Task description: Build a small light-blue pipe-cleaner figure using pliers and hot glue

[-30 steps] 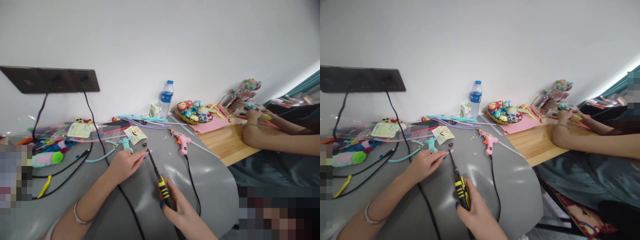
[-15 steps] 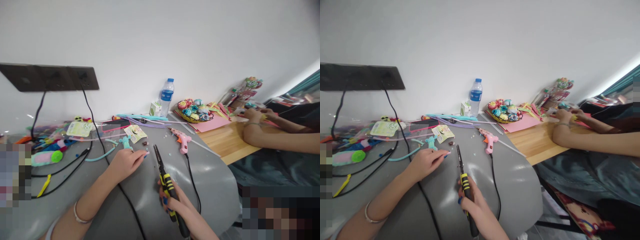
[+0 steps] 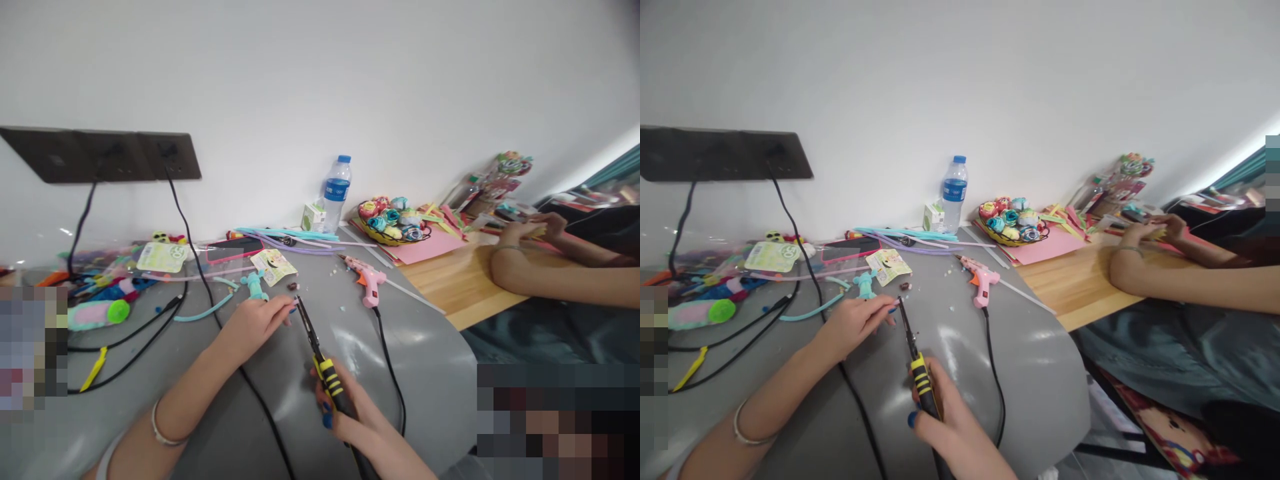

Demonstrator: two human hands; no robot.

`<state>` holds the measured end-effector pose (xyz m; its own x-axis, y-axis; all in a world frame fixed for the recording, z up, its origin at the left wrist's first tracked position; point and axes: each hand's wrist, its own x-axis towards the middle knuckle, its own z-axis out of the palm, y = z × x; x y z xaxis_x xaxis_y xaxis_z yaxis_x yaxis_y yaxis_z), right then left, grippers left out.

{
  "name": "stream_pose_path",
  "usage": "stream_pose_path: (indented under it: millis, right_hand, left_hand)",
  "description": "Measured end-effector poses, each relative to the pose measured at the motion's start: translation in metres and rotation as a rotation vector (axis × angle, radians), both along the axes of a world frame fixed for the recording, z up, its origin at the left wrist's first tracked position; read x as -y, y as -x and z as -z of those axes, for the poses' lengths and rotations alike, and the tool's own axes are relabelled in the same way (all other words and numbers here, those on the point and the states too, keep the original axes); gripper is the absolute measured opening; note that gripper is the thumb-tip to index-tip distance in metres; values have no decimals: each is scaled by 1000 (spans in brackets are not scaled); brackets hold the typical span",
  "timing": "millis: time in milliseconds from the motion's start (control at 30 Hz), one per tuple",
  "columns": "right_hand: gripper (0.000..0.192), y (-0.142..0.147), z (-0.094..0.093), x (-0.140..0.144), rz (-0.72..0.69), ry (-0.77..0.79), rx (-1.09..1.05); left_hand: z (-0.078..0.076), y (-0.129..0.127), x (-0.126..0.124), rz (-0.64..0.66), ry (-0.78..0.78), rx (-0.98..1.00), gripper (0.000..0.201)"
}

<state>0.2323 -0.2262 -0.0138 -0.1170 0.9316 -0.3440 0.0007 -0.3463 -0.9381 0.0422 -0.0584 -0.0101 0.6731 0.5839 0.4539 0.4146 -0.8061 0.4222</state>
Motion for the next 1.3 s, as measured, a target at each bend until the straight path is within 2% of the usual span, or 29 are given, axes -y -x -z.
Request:
stream_pose_path:
  millis: [233,400,700,900,1133,1300]
  right_hand:
    - [62,5,-9,-3,-7,-15,58]
    - [75,8,-11,-4,-6,6,80]
    - [59,8,-10,-6,-12,-77,90]
    - [51,6,1,-4,8,-90,131]
    - [62,4,7,-5,77,-37,158]
    - [42,5,8,-7,60,-80,147]
  left_hand:
    - [4,3,-2,7,-96,18,25]
    - [5,3,-1,3,-162,47,28]
    - [4,6,-2,24,-164,12,29]
    - [5,5,-1,-5,-217,-22,33]
    - [2,5,-1,-22,-265,-87,32]
    - [6,6,-2,-19,-240,-52,28]
